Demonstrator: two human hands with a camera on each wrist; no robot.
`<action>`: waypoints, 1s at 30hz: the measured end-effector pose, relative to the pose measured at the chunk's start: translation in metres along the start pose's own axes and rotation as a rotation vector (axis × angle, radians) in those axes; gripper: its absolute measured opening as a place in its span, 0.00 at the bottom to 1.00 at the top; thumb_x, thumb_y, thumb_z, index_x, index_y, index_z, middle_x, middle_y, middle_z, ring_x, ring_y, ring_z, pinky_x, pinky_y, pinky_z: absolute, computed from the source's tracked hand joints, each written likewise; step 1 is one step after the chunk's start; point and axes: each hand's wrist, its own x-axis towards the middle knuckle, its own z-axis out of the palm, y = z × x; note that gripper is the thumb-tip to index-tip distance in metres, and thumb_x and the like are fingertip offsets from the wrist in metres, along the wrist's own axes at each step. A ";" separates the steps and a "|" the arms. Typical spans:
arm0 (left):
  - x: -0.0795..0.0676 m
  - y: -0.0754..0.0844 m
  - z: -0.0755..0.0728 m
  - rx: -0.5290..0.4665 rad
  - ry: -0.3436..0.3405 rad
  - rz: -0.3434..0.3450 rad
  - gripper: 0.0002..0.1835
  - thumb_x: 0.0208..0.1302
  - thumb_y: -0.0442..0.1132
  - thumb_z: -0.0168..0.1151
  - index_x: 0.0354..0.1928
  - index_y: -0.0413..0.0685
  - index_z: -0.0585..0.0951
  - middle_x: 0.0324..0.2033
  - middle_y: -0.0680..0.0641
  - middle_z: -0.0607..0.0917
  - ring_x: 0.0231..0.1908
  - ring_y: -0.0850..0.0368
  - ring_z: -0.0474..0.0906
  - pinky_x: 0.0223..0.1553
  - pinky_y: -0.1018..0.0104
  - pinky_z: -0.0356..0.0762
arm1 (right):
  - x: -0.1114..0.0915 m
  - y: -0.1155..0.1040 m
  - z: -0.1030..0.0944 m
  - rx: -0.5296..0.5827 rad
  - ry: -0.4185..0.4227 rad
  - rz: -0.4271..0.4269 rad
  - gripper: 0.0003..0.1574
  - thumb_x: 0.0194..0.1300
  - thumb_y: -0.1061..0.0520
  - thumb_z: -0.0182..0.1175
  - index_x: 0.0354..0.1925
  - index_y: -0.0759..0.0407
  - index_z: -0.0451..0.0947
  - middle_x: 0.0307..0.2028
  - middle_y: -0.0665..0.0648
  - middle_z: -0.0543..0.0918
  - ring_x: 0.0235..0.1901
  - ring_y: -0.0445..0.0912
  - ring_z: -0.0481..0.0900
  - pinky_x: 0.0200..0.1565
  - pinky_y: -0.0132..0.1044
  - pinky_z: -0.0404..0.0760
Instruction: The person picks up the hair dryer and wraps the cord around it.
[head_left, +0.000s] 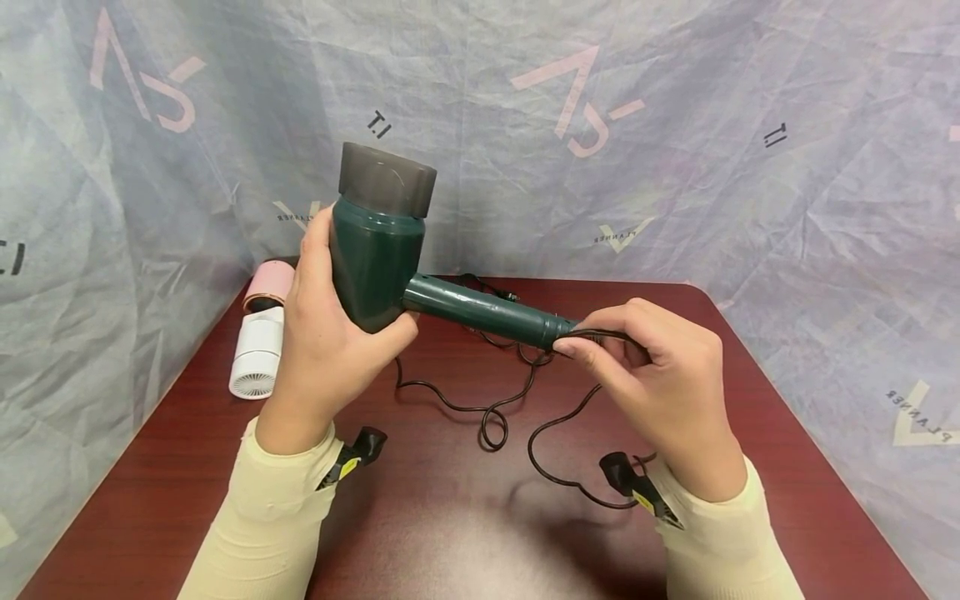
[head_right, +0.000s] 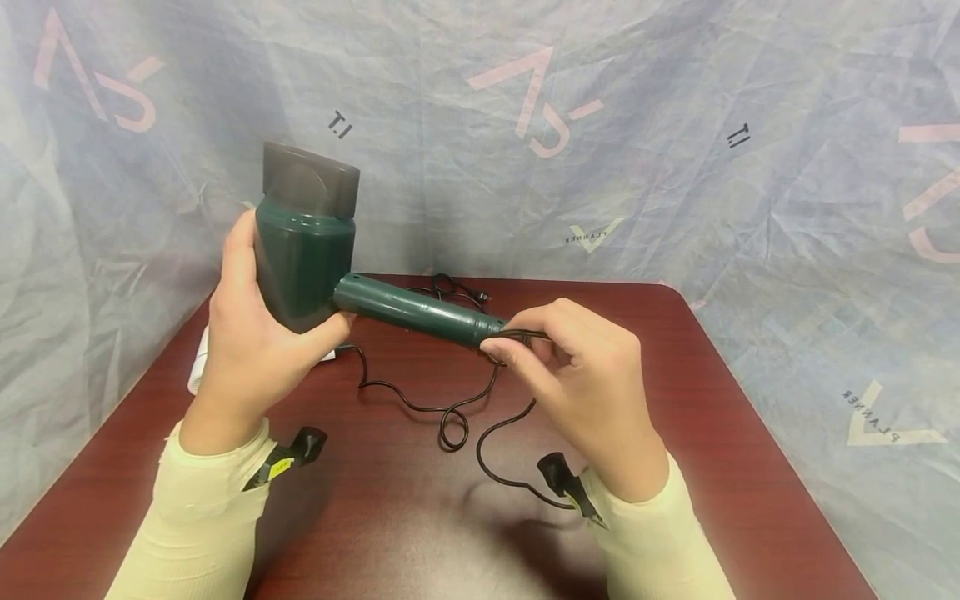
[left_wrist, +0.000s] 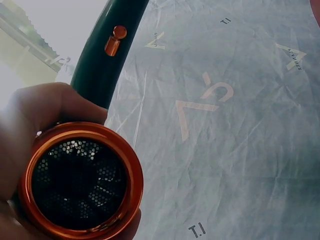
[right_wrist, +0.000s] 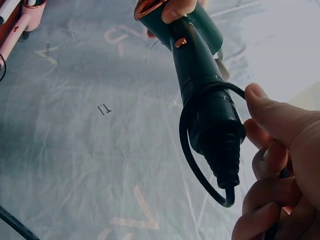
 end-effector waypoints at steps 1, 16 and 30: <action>0.000 -0.001 0.000 0.004 -0.003 0.002 0.51 0.40 0.31 0.74 0.74 0.45 0.66 0.58 0.44 0.77 0.54 0.54 0.73 0.54 0.57 0.70 | 0.000 0.000 0.000 0.004 -0.002 0.000 0.13 0.44 0.64 0.82 0.28 0.56 0.87 0.19 0.45 0.70 0.22 0.34 0.61 0.26 0.23 0.58; -0.001 -0.012 -0.002 0.036 -0.030 0.036 0.54 0.38 0.35 0.73 0.75 0.54 0.66 0.59 0.49 0.79 0.56 0.55 0.74 0.54 0.56 0.71 | -0.001 0.014 -0.004 0.054 -0.022 -0.011 0.18 0.36 0.63 0.86 0.29 0.54 0.90 0.19 0.44 0.73 0.23 0.33 0.63 0.26 0.24 0.60; -0.001 0.017 -0.014 -0.091 -0.109 -0.033 0.51 0.39 0.23 0.74 0.72 0.43 0.69 0.57 0.47 0.81 0.49 0.60 0.75 0.50 0.71 0.72 | 0.002 0.011 -0.012 0.278 -0.106 0.063 0.19 0.45 0.74 0.78 0.37 0.61 0.89 0.28 0.52 0.85 0.27 0.37 0.76 0.34 0.29 0.74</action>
